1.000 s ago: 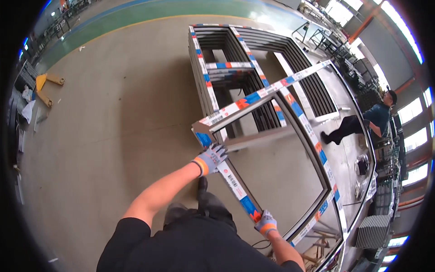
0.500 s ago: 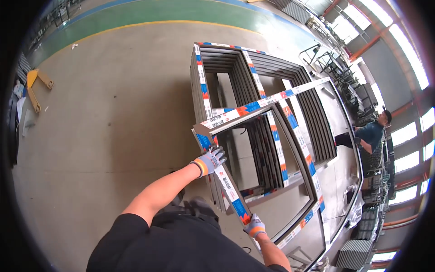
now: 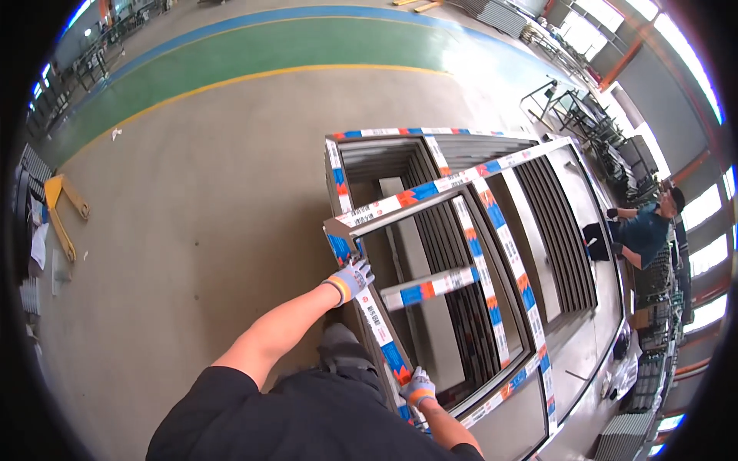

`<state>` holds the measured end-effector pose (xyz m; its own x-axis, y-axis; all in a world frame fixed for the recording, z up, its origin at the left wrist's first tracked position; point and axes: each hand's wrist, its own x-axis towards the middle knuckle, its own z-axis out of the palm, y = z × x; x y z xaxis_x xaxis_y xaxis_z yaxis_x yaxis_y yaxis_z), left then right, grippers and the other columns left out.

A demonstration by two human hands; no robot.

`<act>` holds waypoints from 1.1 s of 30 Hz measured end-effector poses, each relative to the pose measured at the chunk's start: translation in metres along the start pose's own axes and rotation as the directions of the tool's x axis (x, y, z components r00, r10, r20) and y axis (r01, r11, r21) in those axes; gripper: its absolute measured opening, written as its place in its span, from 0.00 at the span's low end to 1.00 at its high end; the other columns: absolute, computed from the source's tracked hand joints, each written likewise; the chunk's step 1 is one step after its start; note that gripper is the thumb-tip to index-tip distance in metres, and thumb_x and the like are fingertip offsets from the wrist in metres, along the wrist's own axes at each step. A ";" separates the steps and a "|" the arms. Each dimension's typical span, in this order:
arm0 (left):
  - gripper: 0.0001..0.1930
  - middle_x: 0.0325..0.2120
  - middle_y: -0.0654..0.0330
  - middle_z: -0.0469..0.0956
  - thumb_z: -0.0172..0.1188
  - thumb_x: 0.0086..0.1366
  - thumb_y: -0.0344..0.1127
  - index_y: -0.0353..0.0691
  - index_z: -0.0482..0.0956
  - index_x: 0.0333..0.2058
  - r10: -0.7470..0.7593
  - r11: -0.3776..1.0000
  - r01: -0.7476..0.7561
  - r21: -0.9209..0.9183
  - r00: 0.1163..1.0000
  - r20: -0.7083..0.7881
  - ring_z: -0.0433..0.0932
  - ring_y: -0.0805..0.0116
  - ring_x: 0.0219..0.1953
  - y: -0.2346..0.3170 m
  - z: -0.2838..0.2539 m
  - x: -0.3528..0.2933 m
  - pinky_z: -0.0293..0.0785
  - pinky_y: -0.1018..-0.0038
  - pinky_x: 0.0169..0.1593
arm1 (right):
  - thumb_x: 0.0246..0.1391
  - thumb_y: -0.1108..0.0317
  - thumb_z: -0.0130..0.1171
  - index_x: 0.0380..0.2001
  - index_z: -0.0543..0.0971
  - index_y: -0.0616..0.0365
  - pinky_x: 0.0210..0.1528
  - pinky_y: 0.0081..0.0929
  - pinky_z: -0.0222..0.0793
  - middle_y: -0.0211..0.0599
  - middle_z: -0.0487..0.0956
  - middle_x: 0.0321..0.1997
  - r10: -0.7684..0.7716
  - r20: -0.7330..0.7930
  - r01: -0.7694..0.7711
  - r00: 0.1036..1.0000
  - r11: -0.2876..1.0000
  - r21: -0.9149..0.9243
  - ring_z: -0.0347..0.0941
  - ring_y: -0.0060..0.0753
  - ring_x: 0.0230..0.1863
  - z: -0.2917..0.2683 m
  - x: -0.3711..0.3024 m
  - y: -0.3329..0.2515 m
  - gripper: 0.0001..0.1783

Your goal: Assembling, drilling, and applying sealant to metal window or door frames in a factory environment.

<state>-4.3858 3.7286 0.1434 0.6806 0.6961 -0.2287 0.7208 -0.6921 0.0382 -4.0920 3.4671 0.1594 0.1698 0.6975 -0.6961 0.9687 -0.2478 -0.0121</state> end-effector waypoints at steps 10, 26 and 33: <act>0.21 0.57 0.50 0.70 0.55 0.64 0.36 0.48 0.74 0.57 0.008 0.999 -0.011 0.030 0.993 0.114 0.62 0.44 0.66 -0.352 0.091 0.177 0.53 0.38 0.65 | 0.44 0.57 0.62 0.54 0.67 0.62 0.57 0.44 0.71 0.54 0.74 0.55 -0.029 -0.043 0.032 0.999 0.997 0.074 0.72 0.53 0.58 -0.097 0.297 -0.232 0.34; 0.22 0.62 0.50 0.65 0.52 0.65 0.36 0.49 0.72 0.59 0.001 0.998 -0.016 0.061 0.973 0.231 0.58 0.42 0.68 -0.375 0.037 0.215 0.58 0.38 0.63 | 0.36 0.61 0.69 0.53 0.65 0.60 0.57 0.44 0.71 0.51 0.72 0.54 0.004 -0.014 -0.002 1.000 0.986 0.166 0.70 0.54 0.58 -0.153 0.313 -0.238 0.39; 0.23 0.62 0.55 0.66 0.53 0.65 0.38 0.51 0.71 0.60 -0.031 0.989 -0.011 0.148 0.959 0.280 0.58 0.45 0.67 -0.380 0.013 0.238 0.50 0.33 0.64 | 0.36 0.63 0.69 0.51 0.65 0.59 0.57 0.41 0.71 0.48 0.72 0.52 0.059 0.030 -0.064 0.998 0.983 0.172 0.70 0.50 0.57 -0.173 0.320 -0.253 0.37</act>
<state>-4.5001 4.1547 0.0619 0.5939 0.6358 -0.4931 0.6855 -0.7206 -0.1035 -4.2517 3.8701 0.0639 0.2214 0.6611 -0.7168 0.9103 -0.4038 -0.0912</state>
